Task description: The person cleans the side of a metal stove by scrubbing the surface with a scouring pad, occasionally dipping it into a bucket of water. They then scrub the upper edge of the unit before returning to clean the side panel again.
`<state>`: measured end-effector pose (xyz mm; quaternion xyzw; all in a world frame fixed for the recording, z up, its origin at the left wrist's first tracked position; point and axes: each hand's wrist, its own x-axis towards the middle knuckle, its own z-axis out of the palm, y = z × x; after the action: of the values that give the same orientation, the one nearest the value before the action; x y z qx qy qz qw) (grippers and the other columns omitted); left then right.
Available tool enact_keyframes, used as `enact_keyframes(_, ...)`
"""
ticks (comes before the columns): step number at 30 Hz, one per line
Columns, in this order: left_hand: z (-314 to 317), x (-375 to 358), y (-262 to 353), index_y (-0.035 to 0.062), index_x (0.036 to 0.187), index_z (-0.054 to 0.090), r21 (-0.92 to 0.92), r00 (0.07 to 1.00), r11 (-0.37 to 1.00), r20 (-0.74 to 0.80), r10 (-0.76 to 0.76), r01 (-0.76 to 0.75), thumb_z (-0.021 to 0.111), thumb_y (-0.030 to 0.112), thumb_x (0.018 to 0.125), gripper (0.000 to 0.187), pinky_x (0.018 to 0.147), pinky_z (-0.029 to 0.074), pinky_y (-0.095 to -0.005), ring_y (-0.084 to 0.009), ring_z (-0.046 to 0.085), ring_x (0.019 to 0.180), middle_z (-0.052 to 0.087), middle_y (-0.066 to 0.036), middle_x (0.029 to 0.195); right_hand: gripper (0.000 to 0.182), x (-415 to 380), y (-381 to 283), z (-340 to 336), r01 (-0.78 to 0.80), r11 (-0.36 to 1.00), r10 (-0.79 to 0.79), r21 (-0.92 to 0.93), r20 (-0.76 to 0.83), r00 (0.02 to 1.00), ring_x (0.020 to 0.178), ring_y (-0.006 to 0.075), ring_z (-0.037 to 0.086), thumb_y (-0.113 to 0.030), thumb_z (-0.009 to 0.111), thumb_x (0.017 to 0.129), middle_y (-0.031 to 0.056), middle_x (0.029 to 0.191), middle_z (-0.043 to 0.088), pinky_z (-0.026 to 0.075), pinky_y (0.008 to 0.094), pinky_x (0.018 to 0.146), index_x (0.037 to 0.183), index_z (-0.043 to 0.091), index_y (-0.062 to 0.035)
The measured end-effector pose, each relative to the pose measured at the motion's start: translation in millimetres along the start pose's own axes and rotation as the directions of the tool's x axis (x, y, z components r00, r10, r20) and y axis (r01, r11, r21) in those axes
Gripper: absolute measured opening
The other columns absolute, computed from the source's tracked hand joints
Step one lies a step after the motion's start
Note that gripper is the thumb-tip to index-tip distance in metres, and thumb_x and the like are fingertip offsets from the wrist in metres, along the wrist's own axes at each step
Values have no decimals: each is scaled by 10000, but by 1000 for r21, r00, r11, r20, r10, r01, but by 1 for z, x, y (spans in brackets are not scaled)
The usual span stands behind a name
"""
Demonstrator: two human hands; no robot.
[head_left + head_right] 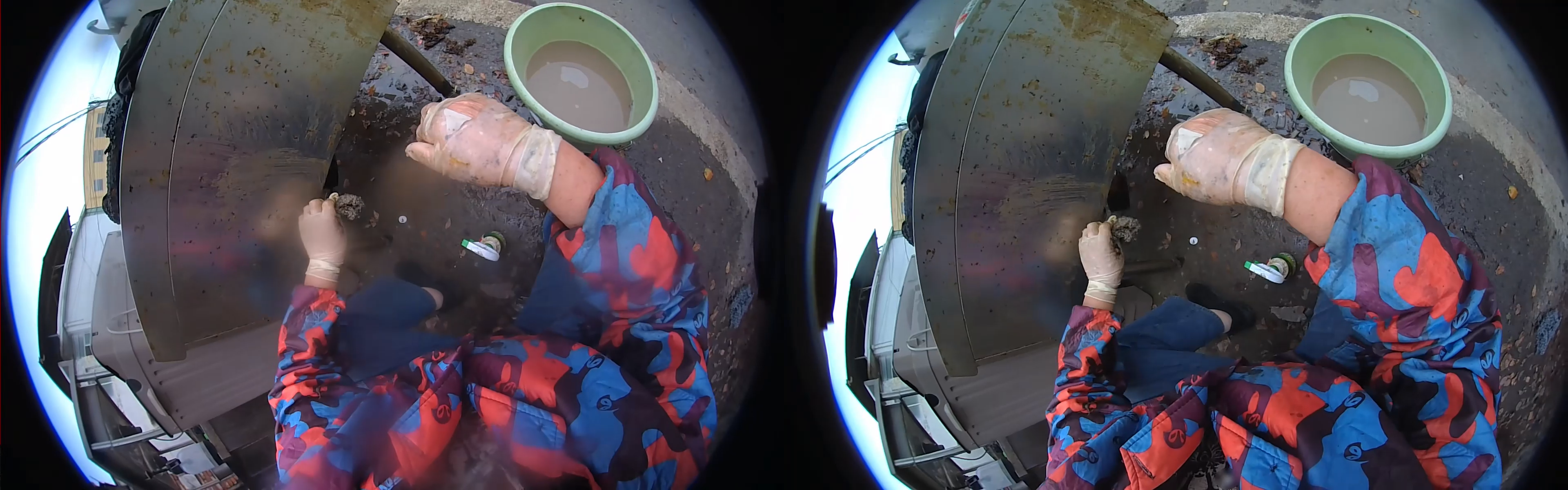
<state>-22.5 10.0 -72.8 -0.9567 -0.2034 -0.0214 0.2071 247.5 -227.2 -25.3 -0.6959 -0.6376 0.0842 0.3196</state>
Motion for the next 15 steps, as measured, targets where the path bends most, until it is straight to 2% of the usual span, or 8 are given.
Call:
enact_keyframes(2,-2,-11,6,29,1067,598,-175,992,983,-104,-68,49,576,-7,742,328,777,464,-423,-320,574,876,584,-122,937,326,6,-5,4,-42,999,43,-32,41,998,834,377,613,-309,545,909,166,828,631,494,447,773,792,630,-17)
enact_keyframes(4,4,-18,13,19,1069,586,-620,945,783,-222,-241,54,590,-64,733,346,842,474,-409,-312,585,888,581,-123,929,329,12,-12,10,-54,997,58,-50,102,993,866,371,620,-316,548,907,167,873,646,493,444,791,843,649,-10)
enact_keyframes(6,2,-24,26,15,1096,577,-798,924,581,-87,-371,159,591,-76,813,298,893,473,-364,-254,602,933,601,-103,983,337,16,-16,23,-71,996,65,51,118,991,907,367,621,-324,552,902,175,931,657,490,438,806,891,665,-7)
enact_keyframes(7,-8,-22,34,14,1113,573,-957,895,204,102,-434,208,571,-56,862,261,900,475,-347,-225,601,962,605,-88,1030,363,20,-20,24,-74,994,58,78,190,980,980,356,621,-329,570,891,181,1002,662,489,419,864,1017,674,-5)
enact_keyframes(8,-20,-21,38,13,1130,568,-951,862,-210,296,-411,227,550,-37,911,226,906,477,-330,-196,600,991,609,-73,1076,363,22,-22,34,-65,996,51,68,197,979,980,356,621,-329,570,891,181,1002,662,489,419,864,1017,674,-5)
enact_keyframes(9,-30,-19,43,10,1267,521,-905,870,-349,361,-335,241,503,-81,916,363,979,462,-331,-203,575,1115,585,-112,1236,383,24,-17,44,-21,994,4,111,144,990,1018,350,614,-325,578,885,182,1047,655,484,408,894,1083,656,-6)
enact_keyframes(12,-48,-18,52,16,1311,494,-725,861,-639,472,-188,257,490,-72,918,402,984,461,-347,-220,559,1146,560,-125,1269,574,31,-25,52,-34,988,-4,150,248,969,1209,337,530,-405,577,900,199,1271,578,402,381,1038,1301,541,4)
enact_keyframes(15,-57,-19,60,18,1314,493,-679,893,-699,431,-130,226,489,-54,920,401,991,454,-377,-241,543,1170,541,-132,1292,680,35,-34,60,-11,972,-53,233,268,962,1231,343,513,-430,595,893,224,1320,536,393,379,1047,1380,436,18)
